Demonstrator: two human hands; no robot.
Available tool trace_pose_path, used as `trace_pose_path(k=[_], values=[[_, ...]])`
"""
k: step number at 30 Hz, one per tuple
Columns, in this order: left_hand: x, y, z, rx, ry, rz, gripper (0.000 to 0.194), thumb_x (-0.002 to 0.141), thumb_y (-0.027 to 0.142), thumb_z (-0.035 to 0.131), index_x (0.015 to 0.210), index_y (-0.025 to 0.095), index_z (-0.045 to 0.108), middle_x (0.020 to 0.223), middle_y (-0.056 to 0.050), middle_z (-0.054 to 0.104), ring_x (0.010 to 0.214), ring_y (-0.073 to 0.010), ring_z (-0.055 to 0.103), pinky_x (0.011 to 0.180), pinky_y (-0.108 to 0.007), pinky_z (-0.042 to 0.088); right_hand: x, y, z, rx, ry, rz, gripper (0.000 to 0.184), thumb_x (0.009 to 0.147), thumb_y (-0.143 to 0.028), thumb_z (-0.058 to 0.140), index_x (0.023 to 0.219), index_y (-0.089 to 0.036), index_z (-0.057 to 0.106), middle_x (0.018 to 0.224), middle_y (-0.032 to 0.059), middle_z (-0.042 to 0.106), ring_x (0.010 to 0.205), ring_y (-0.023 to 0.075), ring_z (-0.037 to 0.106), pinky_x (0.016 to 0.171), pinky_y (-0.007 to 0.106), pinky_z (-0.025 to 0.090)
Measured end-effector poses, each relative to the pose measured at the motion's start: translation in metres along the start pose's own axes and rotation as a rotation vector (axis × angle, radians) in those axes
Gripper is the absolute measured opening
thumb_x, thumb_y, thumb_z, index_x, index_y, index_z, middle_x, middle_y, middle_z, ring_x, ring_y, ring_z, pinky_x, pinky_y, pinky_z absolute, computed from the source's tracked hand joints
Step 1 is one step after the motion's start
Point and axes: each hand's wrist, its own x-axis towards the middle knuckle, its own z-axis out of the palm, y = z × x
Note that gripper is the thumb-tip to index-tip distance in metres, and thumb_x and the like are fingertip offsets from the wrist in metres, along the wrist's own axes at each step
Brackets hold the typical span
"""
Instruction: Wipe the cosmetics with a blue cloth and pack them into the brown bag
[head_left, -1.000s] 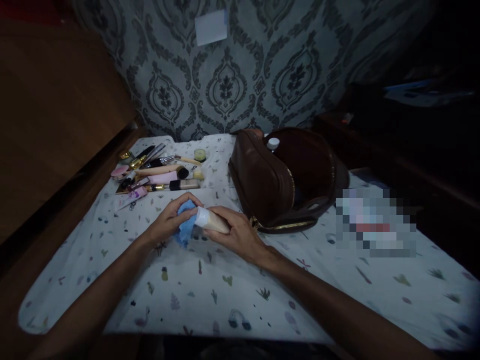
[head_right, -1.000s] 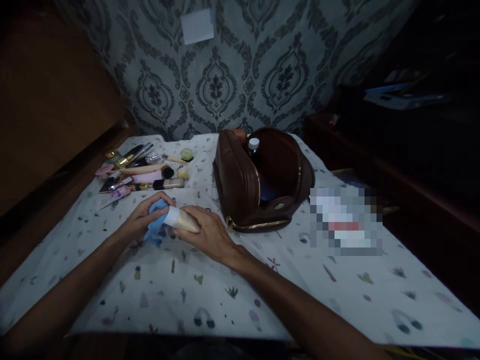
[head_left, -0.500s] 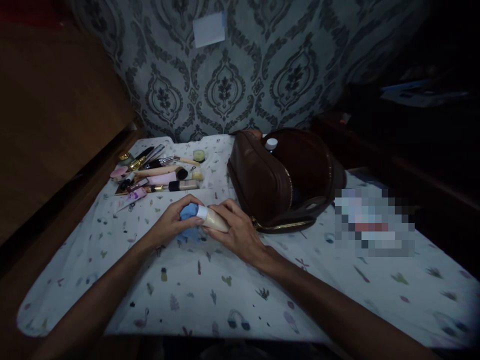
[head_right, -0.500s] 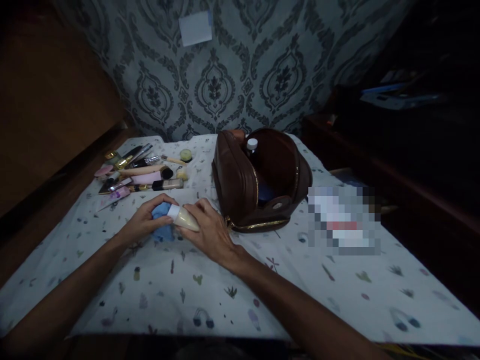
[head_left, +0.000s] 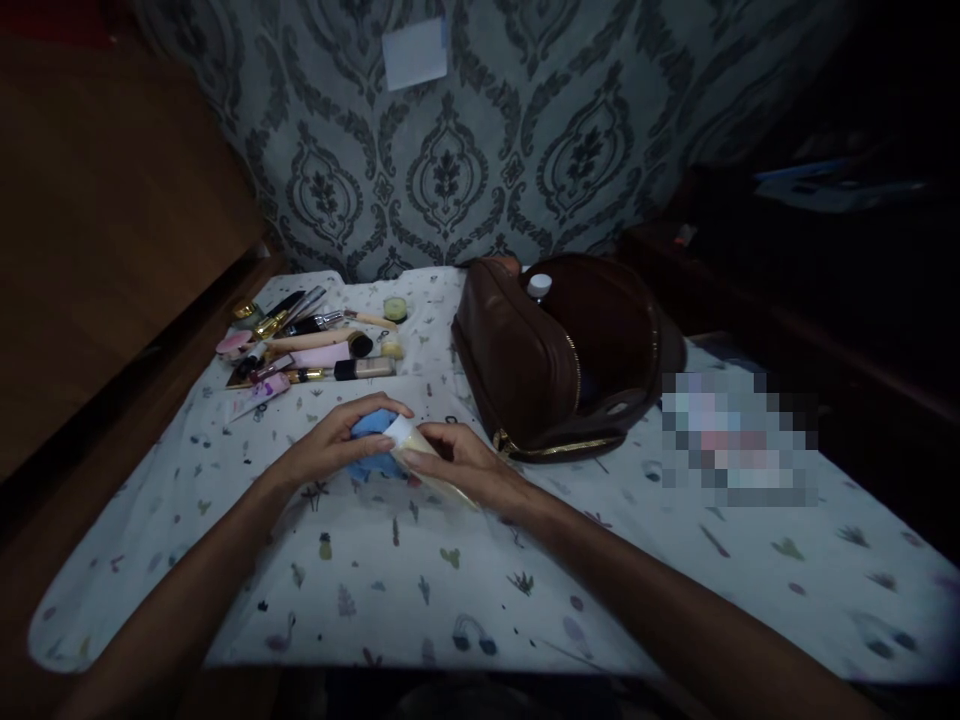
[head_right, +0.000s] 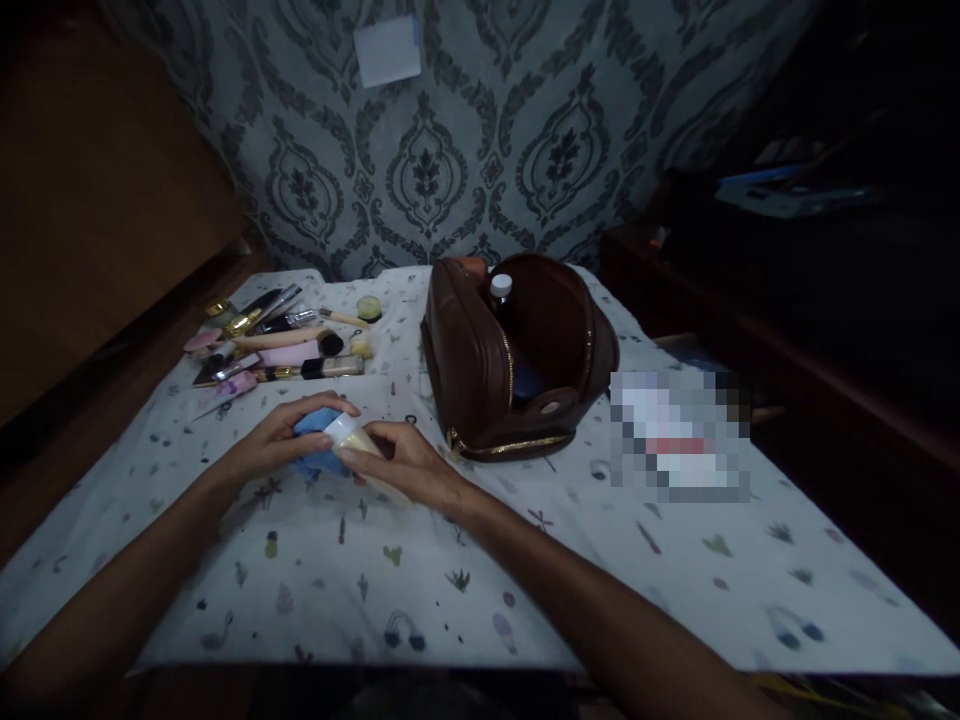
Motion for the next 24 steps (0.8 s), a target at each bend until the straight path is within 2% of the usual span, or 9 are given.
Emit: trace_pose_path(k=[3,6,9,12,15,18,20,22,24], values=[[0.0,-0.003,0.001,-0.006,-0.011,-0.008,0.045,0.087,0.05,0.062,0.119,0.019,0.069,0.113,-0.009,0.066,0.108,-0.0276,0.061,0.093,-0.033,0.047,0.003,0.005,0.001,0.143,0.003,0.003,0.046,0.078,-0.061,0.071,0.085,-0.016,0.068,0.073,-0.0009,0.059,0.069,0.0135,0.056,0.064,0.025,0.042],[-0.001,-0.005,0.005,-0.019,0.051,-0.053,0.049,0.087,0.052,0.062,0.123,0.019,0.067,0.117,-0.009,0.067,0.108,-0.0279,0.061,0.091,-0.033,0.049,0.007,0.01,0.001,0.211,0.029,-0.008,0.043,0.076,-0.058,0.075,0.08,-0.015,0.067,0.071,-0.0021,0.056,0.066,0.0105,0.051,0.062,0.022,0.04],[0.0,-0.006,0.012,-0.04,0.148,-0.091,0.052,0.087,0.052,0.063,0.127,0.018,0.064,0.121,-0.01,0.068,0.106,-0.0274,0.063,0.09,-0.033,0.051,0.009,0.011,0.0,0.297,0.052,-0.013,0.043,0.071,-0.051,0.081,0.088,-0.016,0.063,0.078,-0.002,0.058,0.068,0.0098,0.053,0.058,0.02,0.042],[0.002,-0.003,0.019,0.024,0.215,-0.038,0.047,0.089,0.05,0.061,0.124,0.018,0.066,0.123,-0.01,0.067,0.112,-0.0282,0.061,0.1,-0.036,0.047,0.008,0.009,0.0,0.328,0.088,-0.061,0.049,0.07,-0.049,0.082,0.098,-0.02,0.055,0.084,-0.0015,0.061,0.067,0.0111,0.057,0.055,0.021,0.046],[0.002,0.004,0.025,0.103,0.176,0.028,0.057,0.084,0.052,0.067,0.132,0.021,0.062,0.126,-0.011,0.065,0.115,-0.0299,0.059,0.104,-0.04,0.045,0.006,0.007,-0.002,0.261,0.143,-0.159,0.058,0.074,-0.049,0.078,0.117,-0.023,0.049,0.093,0.0006,0.062,0.072,0.0144,0.061,0.055,0.024,0.051],[-0.002,0.007,0.028,0.168,0.121,0.008,0.078,0.075,0.049,0.077,0.144,0.026,0.05,0.134,-0.011,0.061,0.124,-0.032,0.055,0.107,-0.044,0.044,0.005,0.005,-0.001,0.081,0.271,-0.31,0.056,0.08,-0.044,0.073,0.127,-0.023,0.053,0.106,0.0049,0.063,0.092,0.0183,0.063,0.071,0.028,0.055],[-0.005,0.007,0.028,0.21,0.127,-0.036,0.076,0.076,0.046,0.075,0.145,0.028,0.05,0.14,-0.01,0.058,0.128,-0.033,0.054,0.11,-0.046,0.043,0.003,0.002,0.0,-0.015,0.362,-0.373,0.049,0.082,-0.042,0.071,0.125,-0.022,0.058,0.112,0.0065,0.064,0.099,0.0202,0.062,0.077,0.029,0.054],[-0.008,0.006,0.026,0.234,0.167,-0.075,0.067,0.077,0.045,0.074,0.139,0.03,0.055,0.14,-0.008,0.061,0.128,-0.0344,0.056,0.11,-0.048,0.044,0.0,-0.004,0.001,-0.061,0.401,-0.401,0.047,0.084,-0.042,0.069,0.125,-0.022,0.06,0.113,0.0068,0.064,0.099,0.0207,0.063,0.074,0.029,0.054],[-0.009,0.007,0.021,0.237,0.216,-0.108,0.057,0.075,0.044,0.074,0.13,0.033,0.064,0.134,-0.004,0.066,0.122,-0.0354,0.061,0.105,-0.044,0.05,-0.006,-0.014,0.001,-0.101,0.396,-0.428,0.045,0.085,-0.04,0.067,0.125,-0.022,0.06,0.111,0.0066,0.064,0.095,0.0201,0.063,0.068,0.027,0.053]])
